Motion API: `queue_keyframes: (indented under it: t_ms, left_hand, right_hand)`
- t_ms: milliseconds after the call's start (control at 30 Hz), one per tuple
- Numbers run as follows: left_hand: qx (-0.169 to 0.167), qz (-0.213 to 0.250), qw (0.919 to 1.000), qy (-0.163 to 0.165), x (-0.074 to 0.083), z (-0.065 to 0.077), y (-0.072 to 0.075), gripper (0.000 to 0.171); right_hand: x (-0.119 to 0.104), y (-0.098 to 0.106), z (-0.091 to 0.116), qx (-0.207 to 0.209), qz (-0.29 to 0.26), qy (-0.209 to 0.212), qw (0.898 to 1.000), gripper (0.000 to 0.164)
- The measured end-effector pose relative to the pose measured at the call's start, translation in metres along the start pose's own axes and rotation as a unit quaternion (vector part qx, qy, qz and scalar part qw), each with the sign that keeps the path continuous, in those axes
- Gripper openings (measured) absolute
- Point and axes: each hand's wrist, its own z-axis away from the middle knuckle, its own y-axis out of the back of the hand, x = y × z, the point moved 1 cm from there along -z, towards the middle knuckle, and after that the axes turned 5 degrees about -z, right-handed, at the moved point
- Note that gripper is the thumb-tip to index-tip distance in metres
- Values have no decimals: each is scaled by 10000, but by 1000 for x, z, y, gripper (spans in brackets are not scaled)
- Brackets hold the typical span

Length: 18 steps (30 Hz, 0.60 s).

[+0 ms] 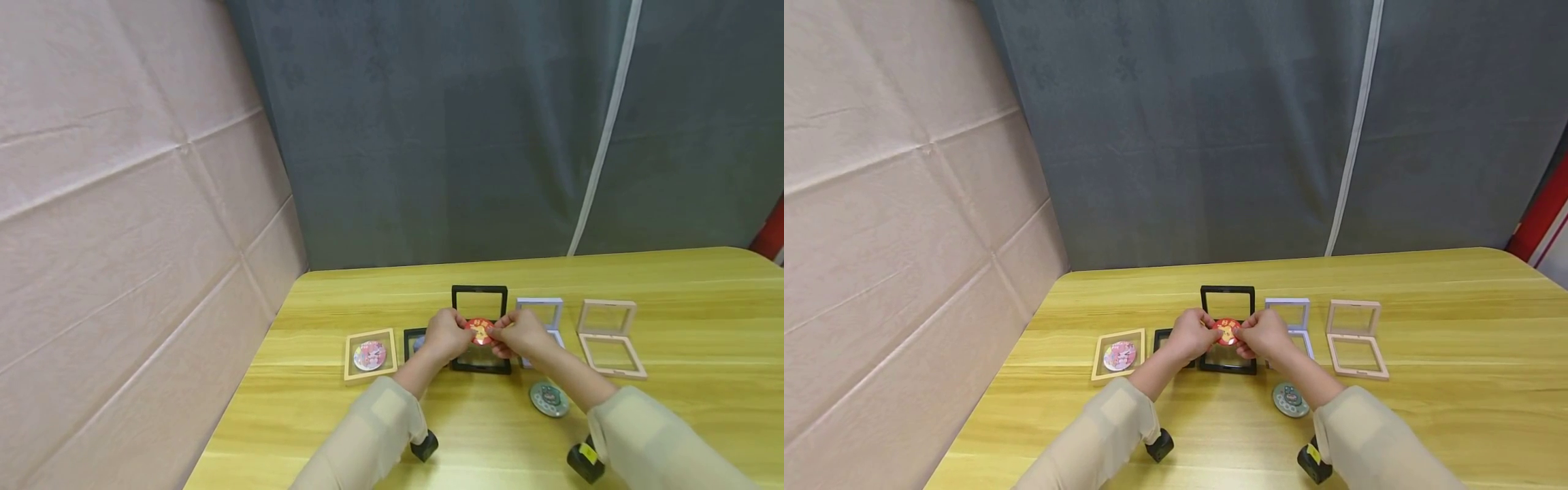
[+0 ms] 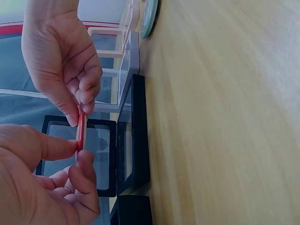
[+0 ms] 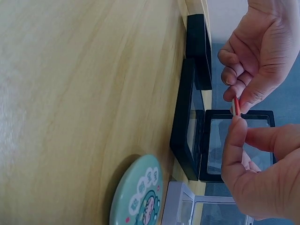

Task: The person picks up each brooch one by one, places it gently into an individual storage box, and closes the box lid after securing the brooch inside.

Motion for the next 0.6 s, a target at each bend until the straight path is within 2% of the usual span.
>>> queue_keyframes:
  t_ms: [233,600]
  left_hand:
    - [-82,-151,9998,112,-2,-3,-1,18]
    - [-213,-699,9973,112,-3,-4,-1,21]
  right_hand:
    - [4,-1,-4,30,79,-9,10000,12]
    - [8,-4,-8,54,209,-132,9997,8]
